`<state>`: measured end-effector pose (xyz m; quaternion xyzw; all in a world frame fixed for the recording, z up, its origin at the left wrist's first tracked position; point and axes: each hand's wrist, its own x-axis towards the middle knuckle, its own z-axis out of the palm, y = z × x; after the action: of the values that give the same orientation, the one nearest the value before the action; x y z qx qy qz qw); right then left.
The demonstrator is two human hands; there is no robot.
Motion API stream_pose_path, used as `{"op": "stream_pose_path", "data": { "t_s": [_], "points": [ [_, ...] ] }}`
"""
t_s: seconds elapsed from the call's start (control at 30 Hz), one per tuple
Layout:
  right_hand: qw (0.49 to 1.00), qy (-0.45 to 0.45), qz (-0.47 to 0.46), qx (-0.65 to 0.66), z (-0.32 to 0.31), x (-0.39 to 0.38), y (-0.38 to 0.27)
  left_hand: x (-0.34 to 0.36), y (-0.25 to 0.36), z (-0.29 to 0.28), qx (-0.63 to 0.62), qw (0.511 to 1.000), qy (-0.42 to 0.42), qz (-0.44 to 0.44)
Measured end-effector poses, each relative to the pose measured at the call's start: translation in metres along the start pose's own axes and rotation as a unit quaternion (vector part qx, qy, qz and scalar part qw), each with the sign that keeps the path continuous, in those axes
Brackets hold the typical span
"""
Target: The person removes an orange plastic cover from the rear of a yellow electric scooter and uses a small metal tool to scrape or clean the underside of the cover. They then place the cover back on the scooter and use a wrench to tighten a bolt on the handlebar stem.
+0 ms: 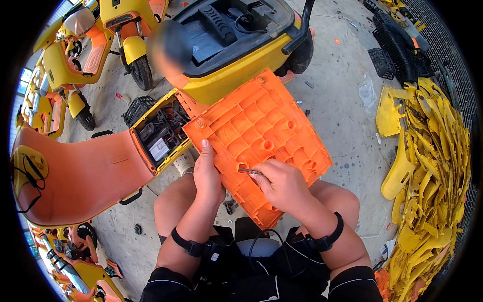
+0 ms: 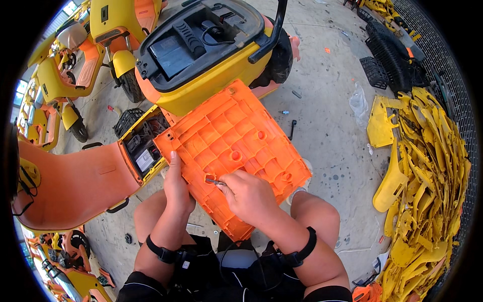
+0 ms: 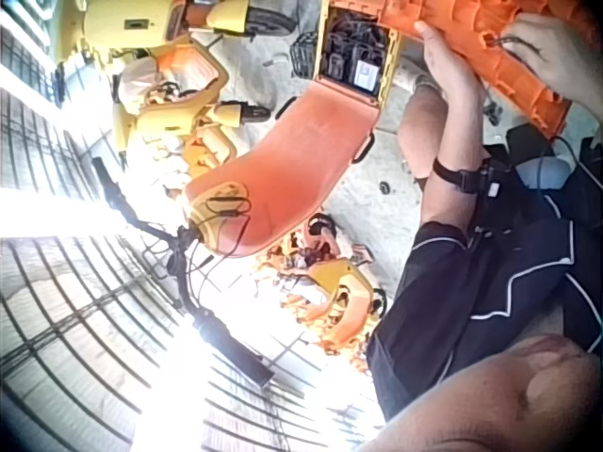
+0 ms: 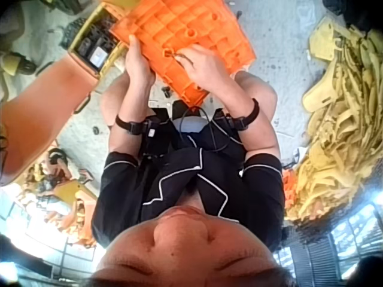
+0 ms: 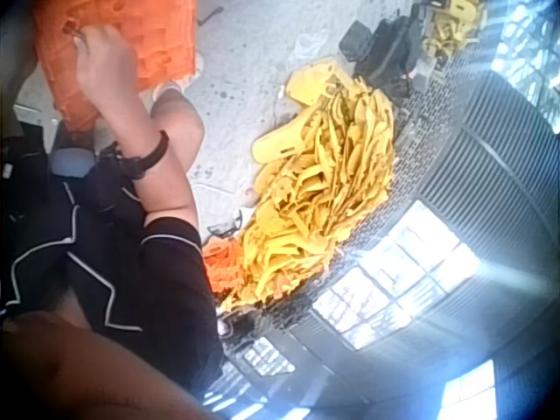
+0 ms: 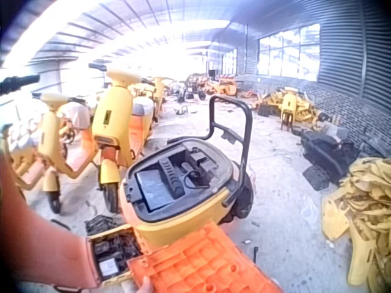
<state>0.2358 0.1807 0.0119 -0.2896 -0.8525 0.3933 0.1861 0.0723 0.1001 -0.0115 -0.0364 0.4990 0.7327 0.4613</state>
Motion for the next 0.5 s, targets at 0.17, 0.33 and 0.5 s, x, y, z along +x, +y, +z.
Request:
{"op": "stream_pose_path", "data": {
  "t_s": [0.17, 0.33, 0.5],
  "points": [
    [1.000, 0.001, -0.006, -0.010, -0.0007, 0.0011, -0.0007, 0.0003, 0.0007, -0.0001, -0.001, 1.000, -0.001, -0.004],
    [1.000, 0.006, -0.012, -0.015, 0.0003, 0.0014, 0.0003, 0.0016, 0.0004, -0.0004, 0.001, 1.000, 0.005, -0.005],
    [0.999, 0.013, -0.022, -0.021, 0.0047, 0.0011, 0.0007, 0.0003, 0.0011, 0.0025, 0.002, 1.000, 0.015, 0.004]
  ]
}}
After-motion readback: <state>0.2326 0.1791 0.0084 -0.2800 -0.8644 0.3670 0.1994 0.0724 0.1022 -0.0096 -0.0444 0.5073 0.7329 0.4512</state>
